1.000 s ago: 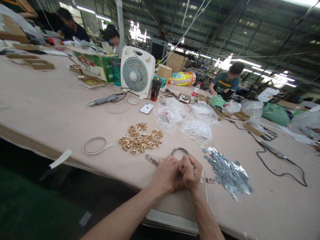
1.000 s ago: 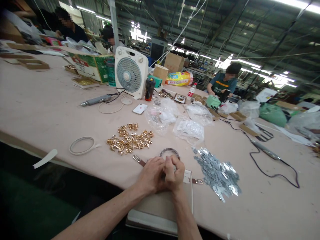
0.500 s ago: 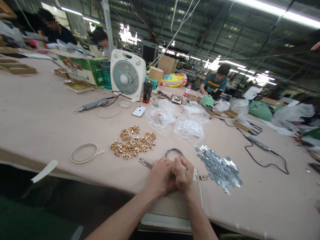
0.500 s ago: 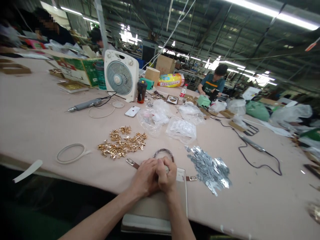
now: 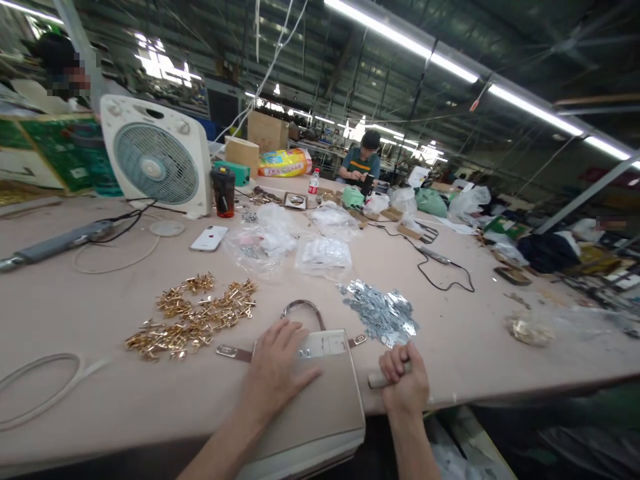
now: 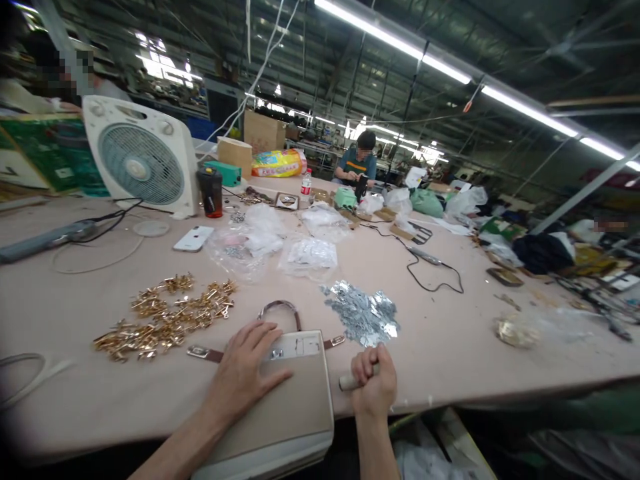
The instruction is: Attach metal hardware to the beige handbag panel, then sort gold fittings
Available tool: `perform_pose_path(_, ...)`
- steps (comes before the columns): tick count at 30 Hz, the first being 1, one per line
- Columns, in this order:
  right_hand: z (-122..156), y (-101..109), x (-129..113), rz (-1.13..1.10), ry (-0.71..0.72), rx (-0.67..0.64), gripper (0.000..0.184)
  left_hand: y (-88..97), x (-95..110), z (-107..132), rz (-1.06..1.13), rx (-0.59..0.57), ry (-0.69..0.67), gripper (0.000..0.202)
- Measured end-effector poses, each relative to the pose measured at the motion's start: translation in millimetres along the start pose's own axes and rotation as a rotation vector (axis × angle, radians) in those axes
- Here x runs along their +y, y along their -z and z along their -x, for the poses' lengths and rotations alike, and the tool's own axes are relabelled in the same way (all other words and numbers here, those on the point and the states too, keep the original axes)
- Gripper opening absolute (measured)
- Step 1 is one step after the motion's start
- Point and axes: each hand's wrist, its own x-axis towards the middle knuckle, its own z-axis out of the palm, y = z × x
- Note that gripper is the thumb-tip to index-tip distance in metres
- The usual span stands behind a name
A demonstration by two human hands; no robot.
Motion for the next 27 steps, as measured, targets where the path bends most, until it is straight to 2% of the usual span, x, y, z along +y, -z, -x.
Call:
perform_pose_path(3, 0, 27, -8, -0.020, -0.062, 0.074, 0.039, 1.0, 11, -1, -0.038, -0.019, -0.080, 0.049)
perform_pose_path(6, 2, 45, -13, -0.078, -0.128, 0.115, 0.037, -4.9, 27, -8, -0.032, -0.128, -0.137, 0.042)
perform_pose_path(10, -8, 59, -18, -0.123, -0.169, 0.162, 0.036, -19.0, 46, -25, -0.027, -0.216, -0.119, 0.039)
perform_pose_path(14, -34, 75, -24, -0.059, -0.127, 0.189, 0.033, -28.8, 47, -40, -0.018, -0.211, -0.107, 0.036)
perform_pose_path(22, -93, 126, -36, 0.178, -0.012, 0.276, 0.034, -33.7, 38, -48, -0.006, -0.168, -0.123, 0.022)
perform_pose_path(24, -106, 138, -38, 0.337, 0.050, 0.320, 0.038, -34.2, 40, -48, -0.039, -0.181, -0.123, 0.020)
perform_pose_path(27, -120, 153, -39, 0.707, 0.121, 0.393, 0.042, -33.8, 41, -49, -0.046, -0.208, -0.110, 0.027)
